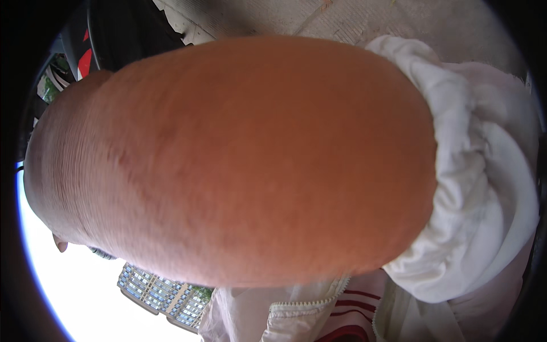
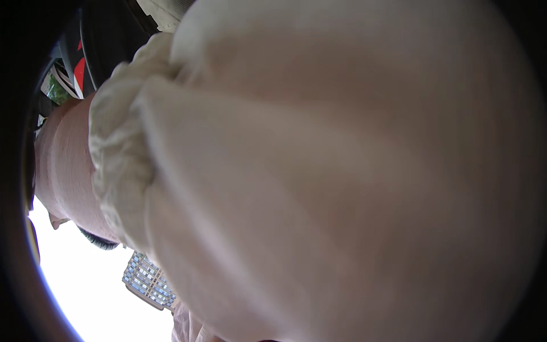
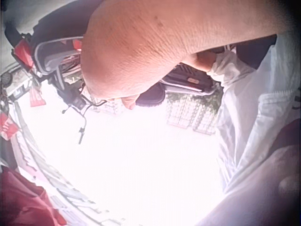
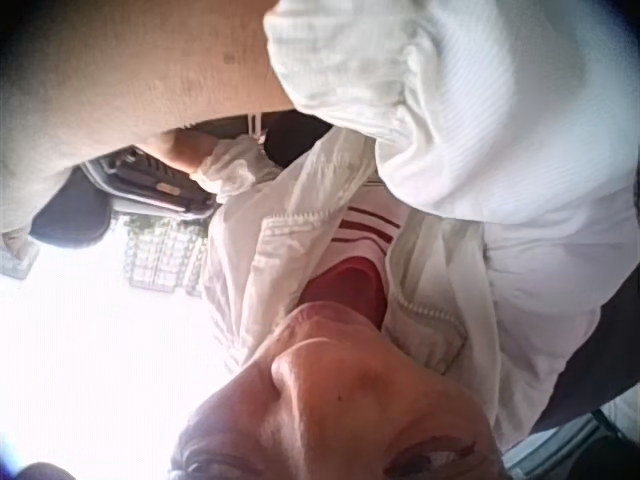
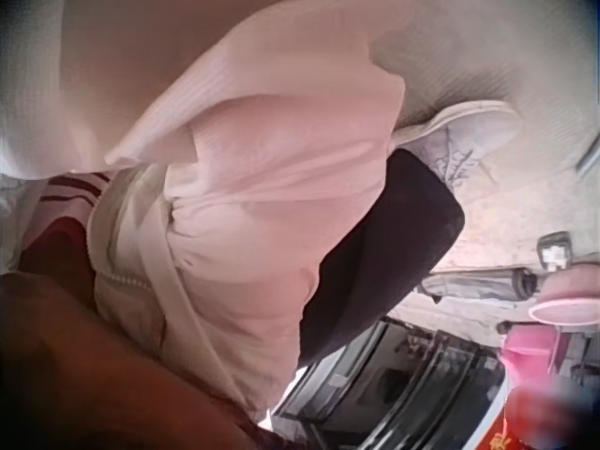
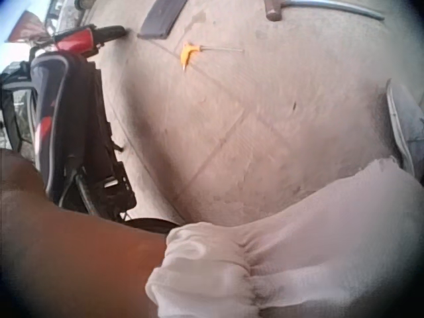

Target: The person uses a screwdriver to repeatedly tighten and loosen screws on the rear fender and side panel of a red electric scooter. The person adjusts the panel position and re-secures the fasteners multiple times.

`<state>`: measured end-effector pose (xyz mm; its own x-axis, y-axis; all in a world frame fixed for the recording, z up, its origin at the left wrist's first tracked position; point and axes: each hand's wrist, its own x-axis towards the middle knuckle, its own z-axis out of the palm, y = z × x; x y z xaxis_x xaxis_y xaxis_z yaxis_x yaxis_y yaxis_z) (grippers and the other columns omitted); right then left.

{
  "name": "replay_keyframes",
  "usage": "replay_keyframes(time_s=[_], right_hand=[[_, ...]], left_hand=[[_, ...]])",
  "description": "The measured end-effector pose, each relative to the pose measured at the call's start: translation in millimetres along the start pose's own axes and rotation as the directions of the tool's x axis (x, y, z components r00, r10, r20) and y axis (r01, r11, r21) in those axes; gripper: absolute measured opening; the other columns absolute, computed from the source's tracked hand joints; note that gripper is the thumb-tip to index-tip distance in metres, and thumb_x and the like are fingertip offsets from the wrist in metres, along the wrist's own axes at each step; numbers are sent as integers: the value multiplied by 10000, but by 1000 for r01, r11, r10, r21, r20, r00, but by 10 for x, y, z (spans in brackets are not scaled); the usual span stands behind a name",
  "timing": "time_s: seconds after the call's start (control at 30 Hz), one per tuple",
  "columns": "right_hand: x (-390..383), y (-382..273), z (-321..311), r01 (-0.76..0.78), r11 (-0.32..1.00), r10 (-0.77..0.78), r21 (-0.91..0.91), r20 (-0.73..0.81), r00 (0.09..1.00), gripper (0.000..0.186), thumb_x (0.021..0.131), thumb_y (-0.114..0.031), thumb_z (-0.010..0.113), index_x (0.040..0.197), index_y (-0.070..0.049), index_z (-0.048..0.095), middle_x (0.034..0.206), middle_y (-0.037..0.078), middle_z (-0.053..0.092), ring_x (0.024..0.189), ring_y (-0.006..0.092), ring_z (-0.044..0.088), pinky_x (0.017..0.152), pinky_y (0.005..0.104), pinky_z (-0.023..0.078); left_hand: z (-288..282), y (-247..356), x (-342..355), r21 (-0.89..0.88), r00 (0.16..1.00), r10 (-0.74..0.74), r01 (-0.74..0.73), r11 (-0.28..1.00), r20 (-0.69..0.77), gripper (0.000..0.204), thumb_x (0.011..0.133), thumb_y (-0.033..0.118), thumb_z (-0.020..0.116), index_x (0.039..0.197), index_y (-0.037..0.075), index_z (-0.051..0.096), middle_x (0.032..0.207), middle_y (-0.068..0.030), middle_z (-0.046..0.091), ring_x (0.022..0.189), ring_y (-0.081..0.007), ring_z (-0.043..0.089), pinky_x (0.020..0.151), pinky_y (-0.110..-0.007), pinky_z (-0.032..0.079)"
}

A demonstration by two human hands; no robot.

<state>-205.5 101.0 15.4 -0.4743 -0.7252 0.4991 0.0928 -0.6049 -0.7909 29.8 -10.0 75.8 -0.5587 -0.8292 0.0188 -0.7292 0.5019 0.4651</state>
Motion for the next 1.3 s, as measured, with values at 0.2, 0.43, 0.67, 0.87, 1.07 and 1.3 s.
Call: replay_keyframes(time_s=[0.2,0.43,0.67,0.87,1.07,1.3], right_hand=[[27,-62,-12,2,1000,-2,-29,7,1000,485,858,-430,723,943,28,591,671,151,668,617,247,696,561,412,565],[-44,-146,75,-67,974,57,-216,-52,997,462,871,-431,704,956,12,606,672,139,675,614,224,699,553,418,568],[-320,-490,335,-285,885,175,-367,-306,936,391,844,-325,733,837,18,544,575,147,630,522,274,679,460,401,544],[-333,-829,611,-426,841,281,-333,-404,871,368,862,-252,716,924,37,497,715,229,653,716,404,686,632,465,559],[-289,-1008,760,-586,716,426,-381,-427,798,441,894,-377,663,875,55,572,761,257,657,735,419,667,668,471,523],[-181,-1123,769,-646,627,522,-436,-380,764,482,917,-419,661,877,57,596,718,214,631,680,332,634,654,421,495]], left_hand=[[-32,75,5,45,999,-35,33,998,37,378,863,168,720,1126,-91,637,1008,-129,697,895,-190,635,798,-336,518],[-51,150,74,47,997,-39,36,998,66,403,869,181,722,1155,-87,629,1041,-130,696,911,-190,637,814,-329,520],[-44,72,177,77,987,-25,13,997,156,428,876,195,724,1184,-84,621,1073,-131,694,927,-189,638,830,-322,521],[-257,145,213,104,941,82,-122,987,327,628,705,54,655,1317,-66,583,828,-70,704,742,-62,598,692,-238,500],[-142,-13,126,316,965,153,-216,924,214,656,699,202,731,1329,54,617,796,-204,696,744,-340,689,714,-397,545],[-100,112,-20,368,987,145,-161,916,70,734,685,155,746,1392,83,561,1308,-142,635,996,-312,644,883,-396,538]])
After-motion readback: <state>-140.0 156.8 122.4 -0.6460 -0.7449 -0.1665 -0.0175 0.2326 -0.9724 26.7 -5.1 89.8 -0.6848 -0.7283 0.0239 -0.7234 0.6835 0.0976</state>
